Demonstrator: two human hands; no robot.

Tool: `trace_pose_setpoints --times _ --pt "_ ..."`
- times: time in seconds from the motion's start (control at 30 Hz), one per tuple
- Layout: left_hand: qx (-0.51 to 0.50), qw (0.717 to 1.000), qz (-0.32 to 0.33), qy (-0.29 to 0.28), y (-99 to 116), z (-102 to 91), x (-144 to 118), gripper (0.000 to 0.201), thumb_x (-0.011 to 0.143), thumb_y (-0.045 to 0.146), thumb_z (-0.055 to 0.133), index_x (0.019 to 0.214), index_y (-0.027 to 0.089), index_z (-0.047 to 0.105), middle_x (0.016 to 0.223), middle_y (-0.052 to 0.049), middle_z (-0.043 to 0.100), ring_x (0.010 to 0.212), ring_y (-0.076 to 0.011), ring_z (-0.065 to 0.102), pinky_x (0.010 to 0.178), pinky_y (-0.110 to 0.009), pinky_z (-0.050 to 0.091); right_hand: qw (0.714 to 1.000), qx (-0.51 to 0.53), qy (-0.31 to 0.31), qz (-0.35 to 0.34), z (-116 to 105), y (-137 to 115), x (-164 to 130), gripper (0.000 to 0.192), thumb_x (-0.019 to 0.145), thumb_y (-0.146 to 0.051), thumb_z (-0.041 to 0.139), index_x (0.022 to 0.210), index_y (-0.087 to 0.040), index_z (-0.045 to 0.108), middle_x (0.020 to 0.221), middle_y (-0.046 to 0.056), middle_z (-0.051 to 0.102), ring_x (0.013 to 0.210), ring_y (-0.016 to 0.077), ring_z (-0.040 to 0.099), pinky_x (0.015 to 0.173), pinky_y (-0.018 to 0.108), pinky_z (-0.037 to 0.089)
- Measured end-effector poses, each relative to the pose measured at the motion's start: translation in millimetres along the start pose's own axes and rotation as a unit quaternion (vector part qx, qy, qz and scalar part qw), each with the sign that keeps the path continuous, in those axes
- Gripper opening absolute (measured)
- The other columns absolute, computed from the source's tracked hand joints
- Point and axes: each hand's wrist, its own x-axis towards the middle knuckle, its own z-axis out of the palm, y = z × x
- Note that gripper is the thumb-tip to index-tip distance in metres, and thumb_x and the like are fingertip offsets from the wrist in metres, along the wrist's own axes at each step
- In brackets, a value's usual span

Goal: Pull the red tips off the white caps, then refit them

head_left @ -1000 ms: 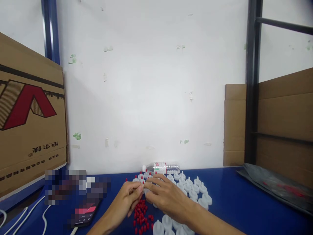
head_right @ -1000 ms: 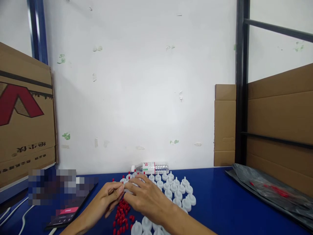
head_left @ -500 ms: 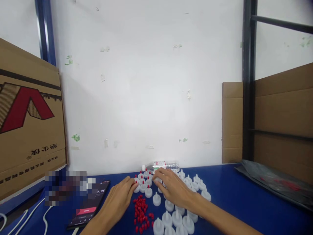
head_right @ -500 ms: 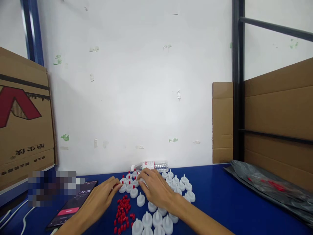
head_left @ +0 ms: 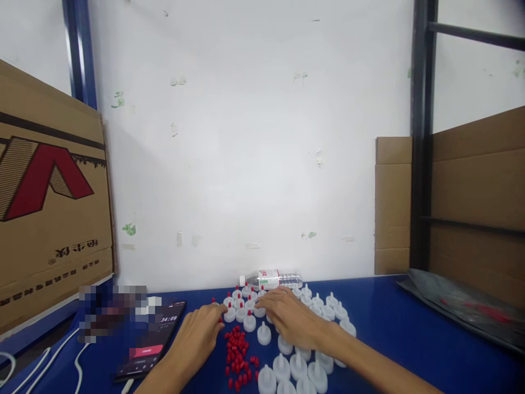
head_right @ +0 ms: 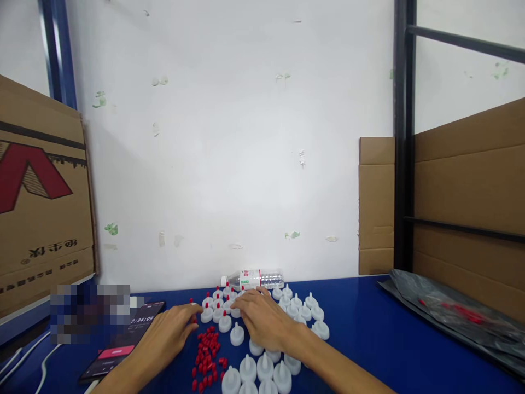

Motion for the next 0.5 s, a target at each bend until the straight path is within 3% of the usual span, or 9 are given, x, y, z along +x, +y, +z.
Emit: trace_pose_setpoints --times 0.1,0.3,0.5 --pt "-0.012 1.000 0.005 0.000 0.2 -1.9 -1.2 0.025 0.099 0.022 0.049 0.112 0.026 0.070 0.111 -0.008 0.074 0.107 -0.0260 0.069 0.089 -0.033 0.048 1.000 0.006 -0.001 -0.005 -2.8 -1.5 -0.2 0.041 0.094 -0.004 0.044 0.122 -0.024 0.067 0.119 0.004 0.073 0.117 0.0213 0.064 0.108 0.040 0.039" --pt "-0.054 0.998 0.023 0.006 3.1 -4.9 -4.5 0.023 0.095 0.019 0.050 0.104 0.025 0.071 0.109 -0.007 0.073 0.105 -0.0243 0.069 0.091 -0.031 0.047 1.000 0.006 0.007 -0.004 -7.8 -12.1 0.4 0.033 0.105 -0.024 0.044 0.132 -0.025 0.064 0.145 0.010 0.059 0.138 0.0271 0.048 0.114 0.049 0.034" --pt "-0.058 0.998 0.014 -0.007 7.2 -3.8 -4.6 0.022 0.095 0.021 0.051 0.102 0.026 0.071 0.104 -0.007 0.074 0.104 -0.0250 0.070 0.088 -0.031 0.048 0.997 0.022 -0.069 -0.023 -8.0 -25.5 3.3 0.039 0.110 -0.038 0.035 0.138 -0.028 0.061 0.137 0.005 0.066 0.137 0.0277 0.049 0.117 0.055 0.026"
